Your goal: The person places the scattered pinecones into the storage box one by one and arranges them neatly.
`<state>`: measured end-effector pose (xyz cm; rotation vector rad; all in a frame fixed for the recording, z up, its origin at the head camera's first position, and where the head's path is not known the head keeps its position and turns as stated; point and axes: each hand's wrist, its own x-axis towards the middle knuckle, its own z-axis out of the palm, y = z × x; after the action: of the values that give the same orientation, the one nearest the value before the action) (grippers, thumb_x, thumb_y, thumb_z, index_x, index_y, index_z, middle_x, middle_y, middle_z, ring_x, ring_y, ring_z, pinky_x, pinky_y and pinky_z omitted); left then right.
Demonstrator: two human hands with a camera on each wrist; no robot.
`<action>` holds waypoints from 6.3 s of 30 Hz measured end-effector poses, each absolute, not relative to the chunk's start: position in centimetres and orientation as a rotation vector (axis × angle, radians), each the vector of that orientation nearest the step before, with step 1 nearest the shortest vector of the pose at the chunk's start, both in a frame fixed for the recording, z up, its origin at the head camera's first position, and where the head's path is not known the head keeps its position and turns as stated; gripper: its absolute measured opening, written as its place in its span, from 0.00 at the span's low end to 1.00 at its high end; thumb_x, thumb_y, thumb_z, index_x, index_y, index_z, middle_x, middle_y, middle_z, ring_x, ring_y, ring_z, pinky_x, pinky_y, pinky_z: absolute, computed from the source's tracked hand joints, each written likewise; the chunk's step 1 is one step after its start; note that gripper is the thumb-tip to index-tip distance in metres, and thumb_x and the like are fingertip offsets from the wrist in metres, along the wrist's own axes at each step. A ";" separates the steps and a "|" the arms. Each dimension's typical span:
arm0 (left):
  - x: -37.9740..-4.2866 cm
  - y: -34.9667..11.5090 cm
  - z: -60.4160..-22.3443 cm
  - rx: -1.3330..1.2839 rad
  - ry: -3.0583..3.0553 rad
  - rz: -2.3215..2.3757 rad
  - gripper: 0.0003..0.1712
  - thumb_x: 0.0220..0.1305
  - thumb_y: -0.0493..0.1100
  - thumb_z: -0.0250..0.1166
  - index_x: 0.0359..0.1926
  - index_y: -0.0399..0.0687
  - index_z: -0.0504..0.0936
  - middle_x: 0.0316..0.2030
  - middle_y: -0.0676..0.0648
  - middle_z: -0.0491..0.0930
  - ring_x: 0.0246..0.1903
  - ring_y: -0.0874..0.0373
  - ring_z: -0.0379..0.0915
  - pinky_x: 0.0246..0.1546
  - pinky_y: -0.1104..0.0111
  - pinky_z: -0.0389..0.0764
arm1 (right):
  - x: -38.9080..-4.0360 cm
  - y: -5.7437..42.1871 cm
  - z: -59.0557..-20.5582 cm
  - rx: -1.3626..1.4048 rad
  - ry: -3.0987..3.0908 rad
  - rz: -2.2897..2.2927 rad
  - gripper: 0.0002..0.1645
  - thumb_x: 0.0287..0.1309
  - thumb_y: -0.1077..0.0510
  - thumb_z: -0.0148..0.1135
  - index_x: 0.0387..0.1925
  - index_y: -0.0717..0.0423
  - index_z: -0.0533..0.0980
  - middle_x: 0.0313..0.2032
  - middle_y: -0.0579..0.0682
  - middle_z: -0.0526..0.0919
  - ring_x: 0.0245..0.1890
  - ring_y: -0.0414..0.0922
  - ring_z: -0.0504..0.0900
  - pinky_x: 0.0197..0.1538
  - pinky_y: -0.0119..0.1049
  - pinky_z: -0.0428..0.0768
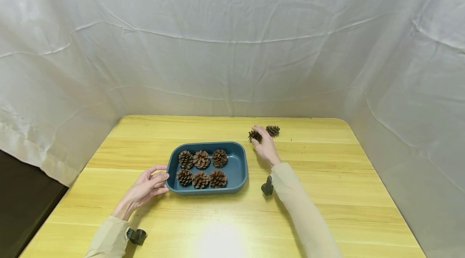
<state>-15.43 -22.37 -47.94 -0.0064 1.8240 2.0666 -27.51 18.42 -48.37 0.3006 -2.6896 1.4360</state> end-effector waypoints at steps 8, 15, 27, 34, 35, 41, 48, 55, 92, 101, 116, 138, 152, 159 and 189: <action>-15.4 -22.4 -47.9 0.000 1.821 2.065 0.24 0.73 0.35 0.57 0.65 0.38 0.60 0.41 0.53 0.78 0.31 0.65 0.81 0.40 0.71 0.88 | -27.7 18.5 -48.3 0.301 -2.748 1.371 0.30 0.70 0.65 0.55 0.71 0.66 0.64 0.75 0.64 0.59 0.78 0.64 0.50 0.80 0.64 0.47; -15.4 -22.4 -47.8 -0.007 1.822 2.062 0.24 0.73 0.35 0.57 0.64 0.38 0.60 0.41 0.53 0.78 0.30 0.65 0.81 0.39 0.71 0.88 | -27.5 18.5 -48.2 0.299 -2.749 1.363 0.32 0.67 0.64 0.59 0.70 0.65 0.65 0.74 0.65 0.62 0.76 0.64 0.57 0.79 0.62 0.53; -15.3 -22.4 -47.7 0.027 1.812 2.065 0.26 0.74 0.36 0.57 0.66 0.34 0.58 0.41 0.53 0.78 0.31 0.65 0.81 0.40 0.71 0.88 | -27.5 18.7 -48.5 0.263 -2.735 1.302 0.35 0.58 0.66 0.68 0.67 0.67 0.69 0.68 0.67 0.67 0.71 0.67 0.62 0.76 0.64 0.59; -15.4 -22.4 -48.0 0.001 1.819 2.061 0.25 0.74 0.35 0.57 0.65 0.36 0.59 0.42 0.53 0.78 0.31 0.65 0.81 0.40 0.71 0.88 | -27.2 18.9 -48.6 0.246 -2.759 1.335 0.36 0.56 0.68 0.68 0.67 0.65 0.69 0.68 0.67 0.65 0.71 0.67 0.61 0.76 0.65 0.58; -15.5 -22.4 -48.0 -0.006 1.820 2.062 0.25 0.73 0.35 0.57 0.65 0.36 0.59 0.42 0.53 0.78 0.31 0.65 0.81 0.39 0.71 0.88 | -27.3 18.9 -48.6 0.248 -2.757 1.334 0.36 0.55 0.68 0.68 0.66 0.66 0.70 0.68 0.67 0.65 0.70 0.67 0.62 0.76 0.65 0.59; -15.3 -22.4 -47.8 -0.007 1.804 2.074 0.25 0.73 0.35 0.56 0.65 0.35 0.59 0.40 0.54 0.79 0.30 0.65 0.81 0.39 0.72 0.88 | -27.4 19.0 -48.8 0.241 -2.738 1.281 0.35 0.50 0.69 0.70 0.62 0.67 0.73 0.64 0.67 0.68 0.67 0.68 0.65 0.74 0.64 0.61; -15.3 -22.4 -47.7 -0.012 1.800 2.075 0.26 0.73 0.34 0.56 0.66 0.34 0.58 0.40 0.54 0.79 0.30 0.65 0.80 0.39 0.73 0.88 | -27.2 19.1 -48.6 0.197 -2.739 1.286 0.32 0.49 0.68 0.72 0.59 0.66 0.76 0.64 0.68 0.68 0.67 0.68 0.65 0.74 0.65 0.62; -15.3 -22.4 -47.7 -0.008 1.796 2.076 0.26 0.73 0.34 0.56 0.66 0.33 0.57 0.40 0.53 0.79 0.30 0.64 0.80 0.39 0.73 0.88 | -27.4 19.2 -48.7 0.194 -2.728 1.251 0.27 0.51 0.66 0.72 0.55 0.65 0.77 0.62 0.67 0.70 0.66 0.68 0.66 0.73 0.65 0.63; -15.3 -22.5 -47.8 0.011 1.793 2.076 0.23 0.73 0.34 0.56 0.64 0.37 0.60 0.39 0.54 0.79 0.31 0.65 0.81 0.39 0.72 0.88 | -26.0 18.8 -45.8 0.219 -2.632 1.422 0.31 0.57 0.54 0.73 0.60 0.60 0.76 0.62 0.65 0.77 0.60 0.65 0.78 0.65 0.59 0.78; -15.4 -22.6 -48.0 0.026 1.787 2.085 0.21 0.73 0.35 0.57 0.62 0.40 0.62 0.39 0.54 0.80 0.31 0.65 0.81 0.39 0.71 0.88 | -25.2 18.5 -44.4 0.327 -2.601 1.504 0.29 0.57 0.58 0.73 0.60 0.62 0.76 0.59 0.65 0.79 0.59 0.63 0.79 0.67 0.59 0.76; -15.4 -22.5 -47.9 0.009 1.794 2.080 0.21 0.73 0.34 0.57 0.63 0.39 0.61 0.39 0.54 0.79 0.30 0.64 0.81 0.39 0.72 0.88 | -24.3 18.2 -43.1 0.557 -2.594 1.556 0.29 0.58 0.61 0.72 0.59 0.65 0.75 0.57 0.63 0.77 0.59 0.60 0.78 0.71 0.54 0.74; -15.3 -22.5 -47.7 0.003 1.789 2.077 0.22 0.74 0.34 0.56 0.63 0.37 0.60 0.39 0.54 0.79 0.30 0.64 0.81 0.39 0.72 0.88 | -23.5 17.9 -42.4 0.869 -2.722 1.570 0.25 0.58 0.59 0.73 0.57 0.59 0.79 0.57 0.59 0.80 0.61 0.58 0.78 0.71 0.55 0.74; -15.3 -22.4 -47.6 -0.001 1.795 2.073 0.23 0.74 0.34 0.56 0.64 0.37 0.60 0.39 0.54 0.78 0.30 0.64 0.81 0.38 0.73 0.88 | -23.7 17.5 -42.5 1.021 -2.793 1.416 0.24 0.53 0.56 0.76 0.52 0.57 0.82 0.52 0.56 0.85 0.54 0.54 0.83 0.67 0.54 0.78; -15.2 -22.4 -47.6 0.005 1.792 2.075 0.24 0.73 0.35 0.57 0.65 0.35 0.59 0.40 0.54 0.79 0.30 0.64 0.81 0.38 0.72 0.88 | -23.6 17.4 -42.6 1.097 -2.814 1.231 0.24 0.54 0.51 0.76 0.50 0.57 0.83 0.50 0.55 0.86 0.52 0.53 0.84 0.62 0.53 0.81; -15.3 -22.4 -47.7 0.013 1.803 2.071 0.25 0.73 0.35 0.57 0.65 0.35 0.58 0.41 0.54 0.79 0.31 0.65 0.80 0.39 0.72 0.88 | -23.0 16.5 -43.2 1.171 -2.931 0.972 0.22 0.51 0.50 0.77 0.47 0.53 0.84 0.52 0.52 0.86 0.56 0.54 0.82 0.66 0.59 0.77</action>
<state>-15.28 -22.44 -47.65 0.0132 1.8026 2.0709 -23.02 16.47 -43.17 1.1712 -2.9311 0.9721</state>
